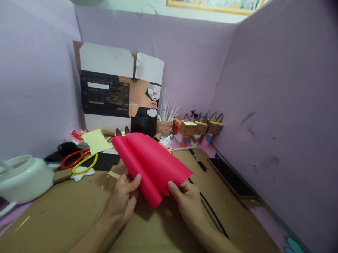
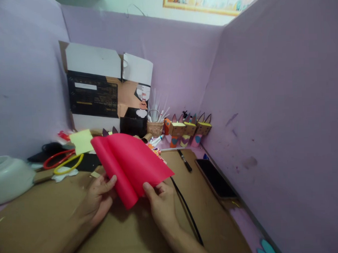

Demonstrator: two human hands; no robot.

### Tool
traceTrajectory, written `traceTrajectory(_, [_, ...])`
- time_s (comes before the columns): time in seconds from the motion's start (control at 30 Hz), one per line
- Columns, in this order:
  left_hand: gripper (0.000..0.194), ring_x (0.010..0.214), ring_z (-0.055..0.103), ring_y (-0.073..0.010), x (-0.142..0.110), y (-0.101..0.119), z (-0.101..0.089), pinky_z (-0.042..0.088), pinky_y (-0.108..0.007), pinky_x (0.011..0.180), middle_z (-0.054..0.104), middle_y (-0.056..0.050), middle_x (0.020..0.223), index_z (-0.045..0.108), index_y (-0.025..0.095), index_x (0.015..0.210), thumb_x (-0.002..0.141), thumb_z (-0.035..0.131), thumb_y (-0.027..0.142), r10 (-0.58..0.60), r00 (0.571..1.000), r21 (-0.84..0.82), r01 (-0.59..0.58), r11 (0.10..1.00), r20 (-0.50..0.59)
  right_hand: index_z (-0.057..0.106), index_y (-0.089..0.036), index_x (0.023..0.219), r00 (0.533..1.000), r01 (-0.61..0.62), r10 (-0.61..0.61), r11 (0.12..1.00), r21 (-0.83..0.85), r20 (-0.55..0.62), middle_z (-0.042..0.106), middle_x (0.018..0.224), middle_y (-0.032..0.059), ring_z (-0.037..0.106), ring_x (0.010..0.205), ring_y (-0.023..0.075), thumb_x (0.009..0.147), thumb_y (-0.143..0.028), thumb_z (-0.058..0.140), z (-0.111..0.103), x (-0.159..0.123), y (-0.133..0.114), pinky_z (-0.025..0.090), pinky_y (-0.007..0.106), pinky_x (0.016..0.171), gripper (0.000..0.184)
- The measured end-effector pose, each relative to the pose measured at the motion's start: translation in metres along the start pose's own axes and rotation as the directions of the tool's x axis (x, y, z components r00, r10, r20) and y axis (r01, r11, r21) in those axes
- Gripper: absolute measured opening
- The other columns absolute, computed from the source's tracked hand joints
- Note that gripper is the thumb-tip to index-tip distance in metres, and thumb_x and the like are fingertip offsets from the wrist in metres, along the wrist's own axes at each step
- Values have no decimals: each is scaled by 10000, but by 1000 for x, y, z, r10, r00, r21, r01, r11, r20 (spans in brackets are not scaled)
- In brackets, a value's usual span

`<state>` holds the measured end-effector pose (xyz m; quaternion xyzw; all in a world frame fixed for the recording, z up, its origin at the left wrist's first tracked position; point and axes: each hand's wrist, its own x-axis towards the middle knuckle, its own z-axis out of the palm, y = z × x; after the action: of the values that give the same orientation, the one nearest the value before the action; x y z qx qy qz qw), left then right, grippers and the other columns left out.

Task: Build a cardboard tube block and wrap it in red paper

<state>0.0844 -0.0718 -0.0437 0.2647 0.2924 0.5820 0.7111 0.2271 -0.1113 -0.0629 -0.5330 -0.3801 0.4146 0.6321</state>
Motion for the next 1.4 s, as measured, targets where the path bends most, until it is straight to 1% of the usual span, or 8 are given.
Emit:
traceTrajectory(0.13, [425, 987, 629, -281, 1, -1, -2, 519, -384, 874, 704, -87, 939, 619, 139, 976, 579, 766, 98, 2, 1000, 3, -2, 1000, 9, 603, -150, 519, 997, 73, -73, 996, -54, 3, 552, 476, -4, 453, 459, 118, 644, -369, 642, -2, 0, 1, 355, 242, 466, 255])
traceTrajectory(0.27, [405, 1002, 620, -268, 5, 1, -6, 511, -373, 890, 703, -78, 947, 625, 143, 981, 601, 760, 103, 57, 998, -11, -57, 998, 0, 649, -159, 599, 998, 41, -43, 998, 54, 36, 609, 545, 7, 522, 522, 139, 626, -279, 625, -6, 1, 1, 426, 253, 539, 125])
traceTrajectory(0.47, [416, 1006, 617, -253, 7, 3, -9, 508, -365, 899, 702, -64, 946, 625, 158, 1024, 631, 745, 97, 79, 997, -7, -79, 997, 12, 699, -167, 723, 982, 0, -23, 993, 120, 189, 664, 644, 18, 585, 614, 159, 594, -216, 660, -8, 2, 0, 469, 253, 603, 143])
traceTrajectory(0.67, [443, 1029, 602, -258, 3, 0, -3, 508, -358, 894, 697, -59, 935, 608, 151, 1001, 593, 772, 95, 37, 999, 3, -37, 999, 16, 646, -118, 642, 991, -128, 125, 987, 98, 37, 577, 490, -10, 471, 431, 89, 573, -438, 748, -5, 9, 8, 390, 210, 457, 343])
traceTrajectory(0.8, [457, 1029, 599, -259, 4, -2, -4, 507, -362, 892, 694, -55, 933, 604, 149, 990, 574, 788, 110, 48, 999, 15, -48, 999, 5, 598, -125, 512, 990, -144, 144, 988, 53, 2, 550, 415, -12, 448, 395, 82, 559, -385, 737, -4, 12, 9, 341, 206, 424, 299])
traceTrajectory(1.1, [512, 966, 627, -258, 9, -1, -8, 521, -383, 863, 698, -57, 921, 610, 158, 1057, 579, 795, 154, 68, 998, 31, -67, 997, -6, 638, -142, 540, 989, -146, 141, 984, 98, 51, 610, 482, -6, 520, 462, 105, 523, -247, 717, -6, 10, 8, 425, 234, 514, 132])
traceTrajectory(1.27, [444, 908, 649, -235, 13, 11, -10, 530, -376, 860, 706, -53, 894, 623, 166, 1062, 636, 733, 104, 119, 992, -16, -120, 993, -37, 679, -136, 701, 982, -185, 186, 968, 169, 5, 635, 543, -7, 515, 441, 92, 486, -257, 755, -9, 13, 4, 441, 232, 485, 258])
traceTrajectory(1.4, [373, 921, 652, -225, 15, 25, -11, 520, -370, 888, 708, -62, 848, 631, 151, 1051, 707, 603, 11, 137, 983, -55, -145, 988, -124, 645, -147, 689, 975, -205, 218, 951, 233, -33, 503, 447, -76, 394, 380, 52, 513, -333, 727, -11, 14, 3, 462, 223, 454, 268])
